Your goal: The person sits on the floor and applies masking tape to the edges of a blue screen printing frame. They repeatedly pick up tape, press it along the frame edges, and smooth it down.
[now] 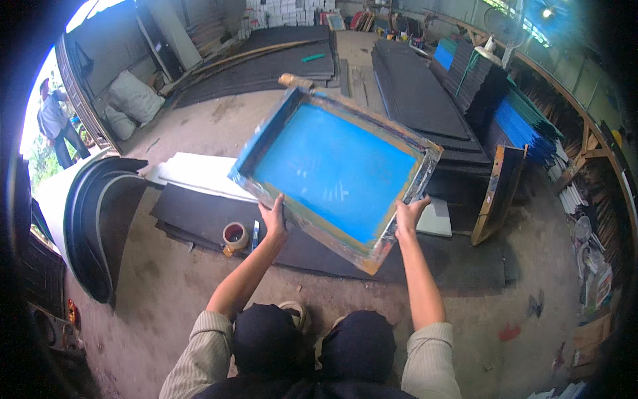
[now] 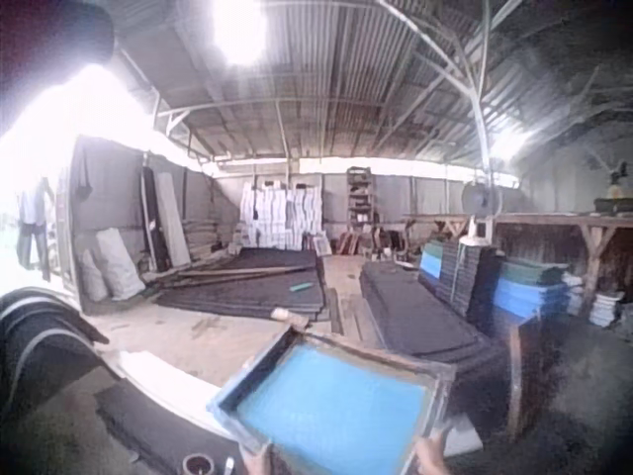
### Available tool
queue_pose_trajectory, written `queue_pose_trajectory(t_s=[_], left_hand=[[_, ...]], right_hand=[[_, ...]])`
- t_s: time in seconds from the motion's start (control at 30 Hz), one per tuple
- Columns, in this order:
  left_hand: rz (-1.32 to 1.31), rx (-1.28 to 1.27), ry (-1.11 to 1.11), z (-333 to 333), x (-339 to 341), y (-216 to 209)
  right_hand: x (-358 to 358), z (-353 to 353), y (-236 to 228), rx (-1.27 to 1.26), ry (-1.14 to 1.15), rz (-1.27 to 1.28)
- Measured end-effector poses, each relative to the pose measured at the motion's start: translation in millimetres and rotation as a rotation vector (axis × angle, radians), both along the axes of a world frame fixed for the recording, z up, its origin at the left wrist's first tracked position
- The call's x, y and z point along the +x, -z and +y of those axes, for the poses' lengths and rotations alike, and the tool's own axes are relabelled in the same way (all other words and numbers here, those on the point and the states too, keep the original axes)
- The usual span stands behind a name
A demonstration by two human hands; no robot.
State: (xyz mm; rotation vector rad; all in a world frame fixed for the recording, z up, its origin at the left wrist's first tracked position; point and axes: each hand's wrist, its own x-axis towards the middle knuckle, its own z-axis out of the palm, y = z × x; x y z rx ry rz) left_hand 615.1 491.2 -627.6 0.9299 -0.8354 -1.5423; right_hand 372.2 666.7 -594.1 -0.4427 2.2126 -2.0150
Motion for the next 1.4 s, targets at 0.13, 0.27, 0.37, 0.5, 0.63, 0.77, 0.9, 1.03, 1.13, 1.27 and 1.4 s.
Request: queue_pose_trajectory(t_s=[0.13, 0.27, 0.37, 0.5, 0.63, 0.77, 0.9, 1.03, 1.13, 1.27, 1.4], left_hand=[[-0.198, -0.202, -0.132, 38, -29, -48], [-0.129, -0.285, -0.108, 13, -25, -55], [-0.068, -0.272, 0.006, -15, -8, -38], [-0.101, -0.273, 0.177, -47, 29, 3], [-0.250, -0.069, 0.400, -43, 40, 43], [-0.371, -0.082, 0.460, -53, 37, 108], [-0.755, -0.238, 0.416, -72, 45, 169], [-1.046, -0.409, 0.362, -76, 40, 202], [-1.145, -0.398, 0.361, -72, 27, 205], [-1.193, -0.388, 0.325, -76, 30, 210], [-1.251, -0.430, 0.306, -82, 33, 209]], right_hand=[[50, -33, -22, -0.260, 0.065, -0.186], [65, -40, -27, -0.246, 0.087, -0.175], [38, -27, -15, -0.229, 0.222, 0.051], [-10, -8, 5, 0.125, 0.057, 0.586], [-16, -4, 69, 0.449, -0.168, 0.543], [-1, 7, 151, 0.525, -0.176, 0.433], [17, 6, 200, 0.620, -0.153, 0.463], [13, 4, 221, 0.661, -0.158, 0.431], [7, 7, 222, 0.676, -0.147, 0.435], [11, 1, 217, 0.720, -0.186, 0.407], [9, -7, 219, 0.818, -0.236, 0.524]])
